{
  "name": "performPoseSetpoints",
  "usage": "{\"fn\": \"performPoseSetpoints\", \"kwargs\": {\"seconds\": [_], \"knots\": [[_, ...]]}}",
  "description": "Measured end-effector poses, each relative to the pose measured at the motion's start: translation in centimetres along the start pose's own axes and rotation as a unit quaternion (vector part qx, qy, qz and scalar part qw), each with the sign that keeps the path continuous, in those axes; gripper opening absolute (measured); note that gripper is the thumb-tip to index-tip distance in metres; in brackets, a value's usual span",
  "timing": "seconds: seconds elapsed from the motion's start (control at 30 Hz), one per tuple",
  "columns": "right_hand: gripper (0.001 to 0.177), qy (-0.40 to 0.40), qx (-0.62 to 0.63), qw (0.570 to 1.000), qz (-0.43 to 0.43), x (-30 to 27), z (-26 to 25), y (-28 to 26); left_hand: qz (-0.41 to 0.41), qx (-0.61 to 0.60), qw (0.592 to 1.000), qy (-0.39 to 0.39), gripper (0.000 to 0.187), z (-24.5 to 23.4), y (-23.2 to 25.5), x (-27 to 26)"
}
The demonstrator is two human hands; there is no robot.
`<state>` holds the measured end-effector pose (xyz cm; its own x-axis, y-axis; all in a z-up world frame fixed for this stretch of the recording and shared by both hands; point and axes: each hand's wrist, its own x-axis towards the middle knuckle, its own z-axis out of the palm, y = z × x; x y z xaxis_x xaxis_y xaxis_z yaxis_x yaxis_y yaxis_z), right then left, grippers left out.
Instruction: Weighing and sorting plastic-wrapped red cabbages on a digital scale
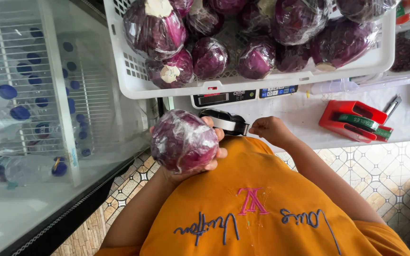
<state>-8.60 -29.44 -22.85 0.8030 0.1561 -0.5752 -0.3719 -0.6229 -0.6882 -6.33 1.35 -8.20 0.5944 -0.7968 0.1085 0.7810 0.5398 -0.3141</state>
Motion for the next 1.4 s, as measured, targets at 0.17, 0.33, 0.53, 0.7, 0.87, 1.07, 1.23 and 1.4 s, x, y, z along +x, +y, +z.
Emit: {"fn": "performPoseSetpoints", "kwargs": {"seconds": [0.17,0.33,0.53,0.7,0.87,1.07,1.23,1.4], "knots": [[0.015,0.001,-0.034,0.999,-0.007,1.5,0.6,0.7,0.037,0.023,0.999,-0.007,0.107,-0.5,-0.4,-0.7],[0.019,0.022,-0.05,0.998,-0.044,2.0,1.1,1.9,-0.048,-0.074,0.996,-0.01,0.098,1.9,0.6,-0.2],[0.015,0.097,-0.253,0.961,-0.052,1.5,0.7,2.9,-0.125,-0.084,0.982,-0.112,0.102,0.0,2.2,0.5],[0.015,0.128,-0.168,0.977,-0.014,-1.2,-1.2,4.7,-0.008,0.029,0.995,-0.095,0.09,2.9,0.6,-0.1],[0.02,0.198,-0.074,0.972,-0.106,-4.3,-5.8,-3.6,0.093,0.224,0.969,-0.052,0.085,4.0,0.3,1.0],[0.009,0.217,-0.007,0.939,-0.267,-11.4,-9.2,-17.7,0.093,0.27,0.956,-0.062,0.087,4.2,0.3,2.3],[0.008,0.177,-0.05,0.905,-0.384,-14.6,-10.4,-23.8,-0.017,0.228,0.973,-0.042,0.065,8.0,0.3,2.2],[0.064,0.082,-0.036,0.896,-0.435,-15.4,-10.4,-26.2,-0.003,0.213,0.977,-0.023,0.064,8.5,0.0,2.0]]}}
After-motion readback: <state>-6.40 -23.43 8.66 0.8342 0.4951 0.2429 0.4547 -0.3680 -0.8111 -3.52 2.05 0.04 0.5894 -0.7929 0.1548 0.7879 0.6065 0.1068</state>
